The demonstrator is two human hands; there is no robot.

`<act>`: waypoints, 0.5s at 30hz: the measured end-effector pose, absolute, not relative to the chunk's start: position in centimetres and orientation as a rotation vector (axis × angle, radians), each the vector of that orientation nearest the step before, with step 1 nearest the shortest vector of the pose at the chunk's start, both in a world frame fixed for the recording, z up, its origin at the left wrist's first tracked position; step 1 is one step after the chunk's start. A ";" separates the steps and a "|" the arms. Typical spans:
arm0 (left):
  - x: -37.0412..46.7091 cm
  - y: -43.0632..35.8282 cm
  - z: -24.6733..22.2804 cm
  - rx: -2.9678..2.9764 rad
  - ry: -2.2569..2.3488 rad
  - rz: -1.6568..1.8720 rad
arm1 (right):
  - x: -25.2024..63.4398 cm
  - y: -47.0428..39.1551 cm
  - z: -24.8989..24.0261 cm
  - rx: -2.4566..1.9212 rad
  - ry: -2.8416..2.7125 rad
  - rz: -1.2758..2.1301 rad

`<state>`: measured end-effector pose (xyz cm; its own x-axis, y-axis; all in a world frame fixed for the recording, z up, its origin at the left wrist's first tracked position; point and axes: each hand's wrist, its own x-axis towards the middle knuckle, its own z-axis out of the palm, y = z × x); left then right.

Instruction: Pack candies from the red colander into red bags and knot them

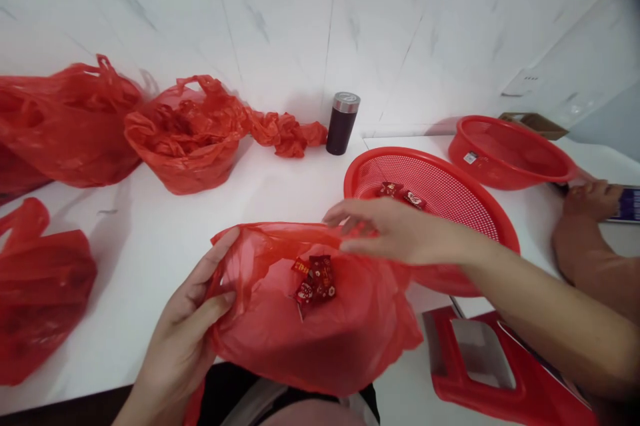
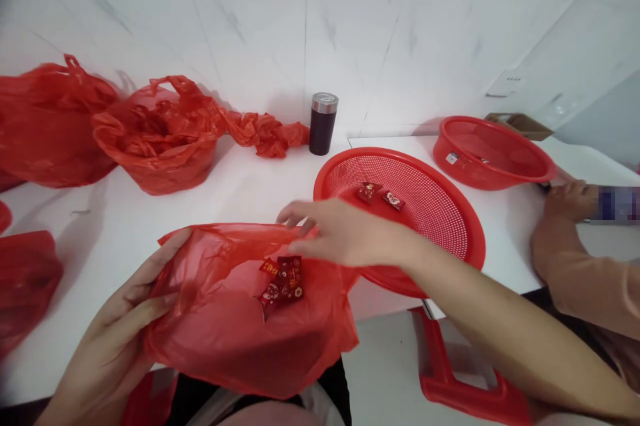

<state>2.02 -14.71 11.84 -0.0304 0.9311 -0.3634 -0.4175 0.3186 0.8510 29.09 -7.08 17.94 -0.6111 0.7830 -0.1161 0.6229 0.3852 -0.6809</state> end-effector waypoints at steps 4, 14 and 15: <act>1.7 -14.9 11.4 0.596 1.139 1.187 | 35.7 -2.8 15.9 -1.687 -2.232 0.556; 1.3 -15.6 10.5 0.561 1.178 1.147 | 44.1 1.9 6.8 -2.190 -2.258 0.600; 1.4 -15.6 10.5 0.568 1.186 1.162 | 43.6 2.0 6.7 -2.161 -2.284 0.611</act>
<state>1.37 -15.58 10.52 -0.0592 0.9097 -0.4109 -0.3920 0.3574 0.8477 43.59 2.00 6.74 -0.0886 0.9497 -0.3005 0.9729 0.0178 -0.2305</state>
